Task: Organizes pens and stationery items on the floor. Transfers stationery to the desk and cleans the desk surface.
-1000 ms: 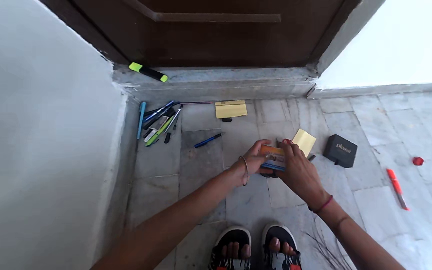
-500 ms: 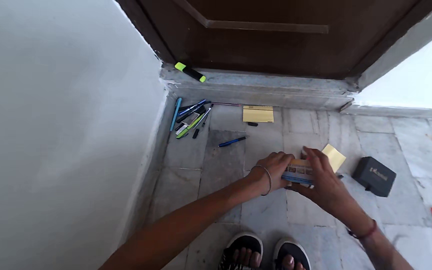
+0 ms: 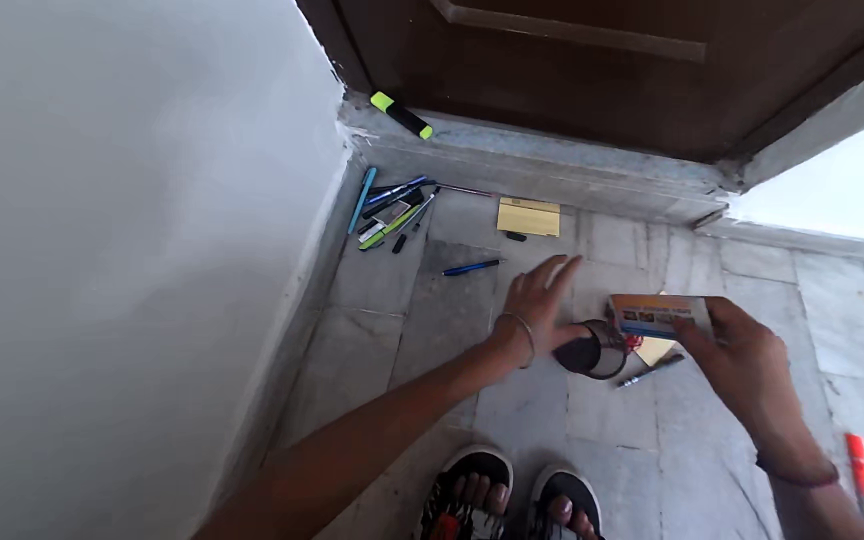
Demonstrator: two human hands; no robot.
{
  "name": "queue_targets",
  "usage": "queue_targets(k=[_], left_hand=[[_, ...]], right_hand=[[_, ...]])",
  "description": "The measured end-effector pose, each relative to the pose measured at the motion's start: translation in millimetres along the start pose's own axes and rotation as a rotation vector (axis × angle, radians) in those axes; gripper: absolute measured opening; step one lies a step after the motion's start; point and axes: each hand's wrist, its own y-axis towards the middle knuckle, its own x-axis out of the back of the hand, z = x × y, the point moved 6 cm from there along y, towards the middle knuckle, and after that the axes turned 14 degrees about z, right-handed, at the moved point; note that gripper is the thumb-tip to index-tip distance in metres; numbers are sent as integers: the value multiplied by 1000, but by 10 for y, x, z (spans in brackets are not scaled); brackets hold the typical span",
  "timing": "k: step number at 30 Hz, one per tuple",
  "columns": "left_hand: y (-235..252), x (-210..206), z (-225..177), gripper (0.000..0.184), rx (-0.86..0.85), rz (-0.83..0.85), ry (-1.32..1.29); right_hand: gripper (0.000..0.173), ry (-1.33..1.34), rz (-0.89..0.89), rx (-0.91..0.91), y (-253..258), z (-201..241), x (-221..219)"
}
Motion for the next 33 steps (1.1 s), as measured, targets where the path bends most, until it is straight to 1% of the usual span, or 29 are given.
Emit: queue_targets(k=[2, 5, 7, 8, 9, 12, 16, 20, 24, 25, 27, 29, 30, 32, 33], left_hand=[[-118, 101, 245, 80, 31, -59, -16], [-438, 136, 589, 67, 105, -53, -21], [-693, 84, 810, 61, 151, -20, -7], [-815, 56, 903, 60, 170, -11, -2], [-926, 25, 986, 59, 190, -5, -2], [-1174, -58, 1145, 57, 271, 36, -24], [-1308, -73, 1142, 55, 354, 76, -66], [-1300, -132, 1103, 54, 356, 89, -89], [-1206, -217, 1011, 52, 289, 97, -72], [-1176, -237, 986, 52, 276, 109, -65], [-1101, -267, 938, 51, 244, 143, -42], [-987, -249, 853, 50, 189, 197, -7], [-929, -216, 803, 50, 151, 217, 17], [-795, -97, 718, 50, 81, 241, 74], [-726, -12, 678, 50, 74, 265, 105]], right_hand=[[20, -85, 27, 16, -22, -24, -64], [25, -168, 106, -4, -73, -30, -452], [23, -247, 68, 23, -67, -52, -721], [22, -288, 35, 33, -48, -49, -790], [21, -320, 22, 26, -18, -31, -804], [21, -361, 68, -19, 55, 69, -688], [20, -381, 110, -75, 65, 90, -610], [23, -416, 196, -124, 90, -38, -849], [19, -443, 262, -94, 92, -162, -1132], [18, -456, 259, -78, 93, -184, -1175], [15, -487, 187, -8, 82, -202, -1206], [17, -465, 114, 63, 49, -176, -1110], [22, -421, 114, 66, 13, -152, -999], [31, -312, 87, 19, -77, -177, -605], [32, -270, 49, -35, -128, -296, -347]])
